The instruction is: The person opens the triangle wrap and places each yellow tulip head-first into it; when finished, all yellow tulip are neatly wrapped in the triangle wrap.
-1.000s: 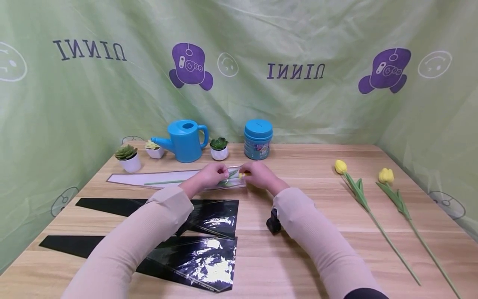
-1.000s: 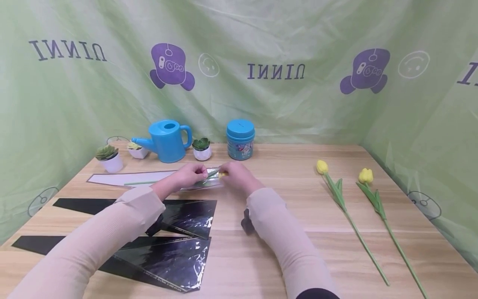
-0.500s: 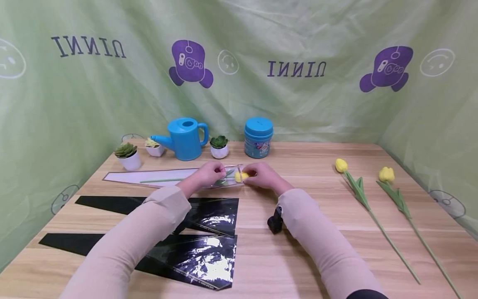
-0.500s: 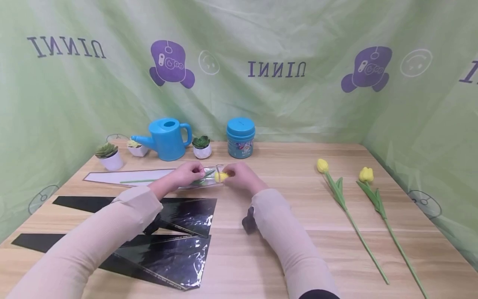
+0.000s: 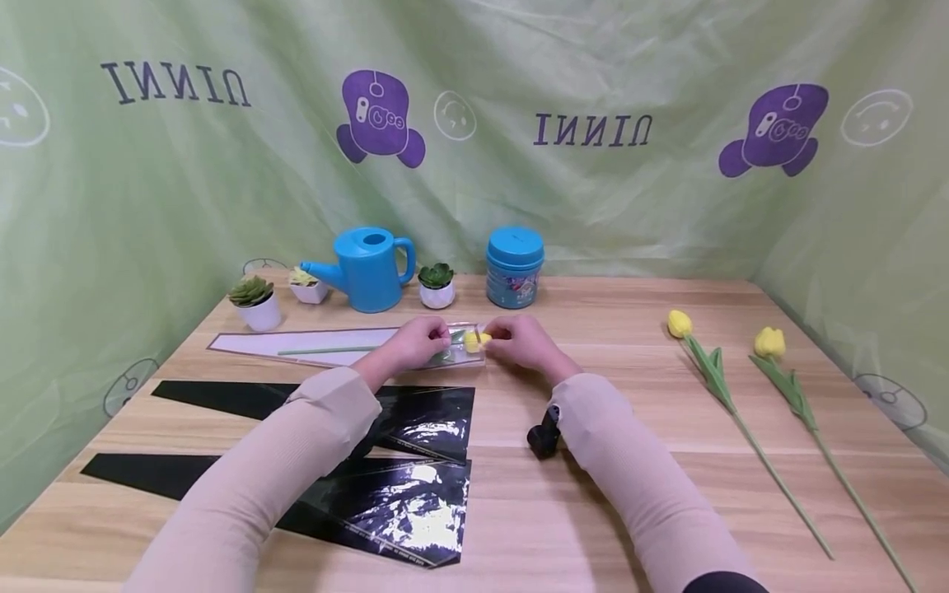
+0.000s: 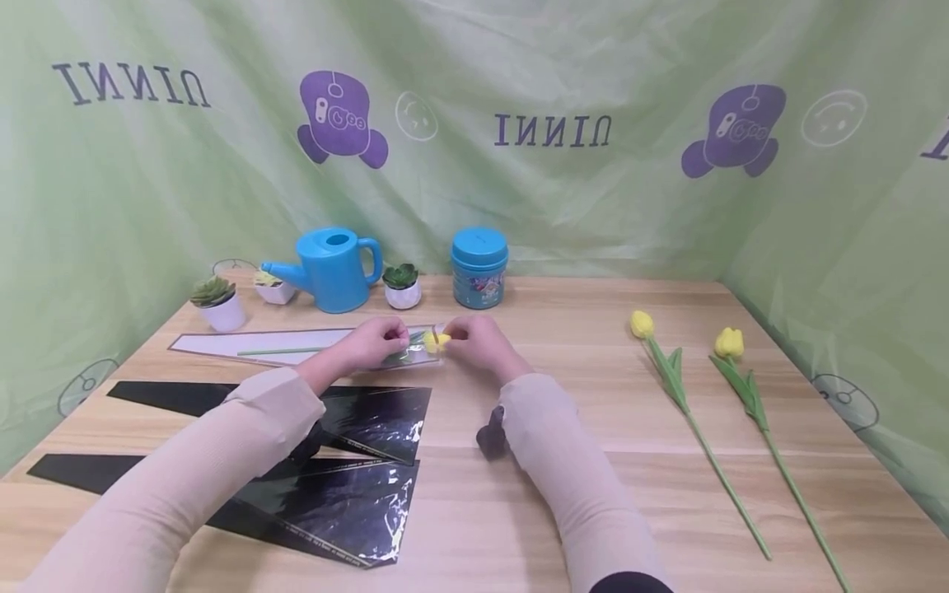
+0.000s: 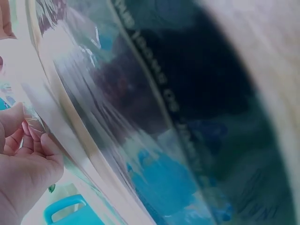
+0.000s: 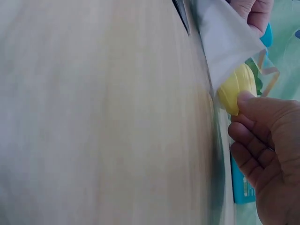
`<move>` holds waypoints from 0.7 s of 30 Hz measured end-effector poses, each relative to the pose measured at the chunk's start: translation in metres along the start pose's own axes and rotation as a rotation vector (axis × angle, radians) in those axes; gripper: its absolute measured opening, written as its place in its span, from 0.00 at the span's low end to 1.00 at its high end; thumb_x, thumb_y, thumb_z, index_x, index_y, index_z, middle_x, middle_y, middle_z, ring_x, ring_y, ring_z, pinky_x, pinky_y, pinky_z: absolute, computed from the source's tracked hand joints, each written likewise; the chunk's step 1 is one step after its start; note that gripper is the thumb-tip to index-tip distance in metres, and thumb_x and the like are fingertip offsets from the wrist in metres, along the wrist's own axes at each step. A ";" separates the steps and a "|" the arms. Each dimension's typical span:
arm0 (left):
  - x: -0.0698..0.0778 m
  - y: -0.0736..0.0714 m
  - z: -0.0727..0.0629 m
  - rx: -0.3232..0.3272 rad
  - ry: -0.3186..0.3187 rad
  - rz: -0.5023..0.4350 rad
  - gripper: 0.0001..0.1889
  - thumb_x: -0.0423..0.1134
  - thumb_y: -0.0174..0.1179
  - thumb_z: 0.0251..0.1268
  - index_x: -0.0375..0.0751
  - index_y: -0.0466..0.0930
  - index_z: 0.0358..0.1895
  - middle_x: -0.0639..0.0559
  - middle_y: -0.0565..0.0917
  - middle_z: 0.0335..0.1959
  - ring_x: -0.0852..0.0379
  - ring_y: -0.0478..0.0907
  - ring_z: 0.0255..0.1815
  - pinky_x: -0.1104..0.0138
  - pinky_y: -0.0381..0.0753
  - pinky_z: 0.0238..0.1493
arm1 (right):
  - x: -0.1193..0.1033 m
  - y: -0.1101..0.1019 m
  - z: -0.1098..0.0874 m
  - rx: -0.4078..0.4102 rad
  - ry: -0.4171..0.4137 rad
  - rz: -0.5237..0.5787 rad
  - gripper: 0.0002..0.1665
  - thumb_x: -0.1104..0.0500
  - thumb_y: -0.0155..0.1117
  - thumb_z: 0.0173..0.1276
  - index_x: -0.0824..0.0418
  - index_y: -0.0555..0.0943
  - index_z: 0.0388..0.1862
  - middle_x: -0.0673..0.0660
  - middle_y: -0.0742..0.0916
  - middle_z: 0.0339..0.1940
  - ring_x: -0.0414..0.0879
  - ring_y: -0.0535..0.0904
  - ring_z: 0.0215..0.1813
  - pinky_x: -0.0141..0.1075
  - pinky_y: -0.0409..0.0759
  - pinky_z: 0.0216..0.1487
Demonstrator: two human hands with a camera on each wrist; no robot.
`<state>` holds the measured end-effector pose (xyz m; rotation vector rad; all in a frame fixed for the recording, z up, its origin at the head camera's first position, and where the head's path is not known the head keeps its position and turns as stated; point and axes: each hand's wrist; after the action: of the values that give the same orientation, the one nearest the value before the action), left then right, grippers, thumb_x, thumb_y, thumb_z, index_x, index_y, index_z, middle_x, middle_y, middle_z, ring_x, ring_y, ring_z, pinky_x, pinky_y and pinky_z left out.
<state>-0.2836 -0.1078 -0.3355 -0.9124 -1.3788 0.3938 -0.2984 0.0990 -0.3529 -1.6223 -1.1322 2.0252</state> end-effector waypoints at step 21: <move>0.000 -0.009 0.003 0.031 0.033 0.036 0.04 0.35 0.53 0.66 0.38 0.74 0.33 0.49 0.74 0.29 0.54 0.69 0.32 0.66 0.68 0.35 | -0.013 0.017 0.014 0.020 0.001 0.086 0.10 0.63 0.66 0.59 0.60 0.83 0.41 0.56 0.83 0.34 0.49 0.73 0.39 0.37 0.72 0.44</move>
<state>-0.2892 -0.1124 -0.3294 -0.9158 -1.3246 0.4249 -0.3035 0.0738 -0.3558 -1.6893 -1.0555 2.0816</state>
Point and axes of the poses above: each hand's wrist, its own z-axis towards the middle knuckle, its own y-axis out of the palm, x = y × z
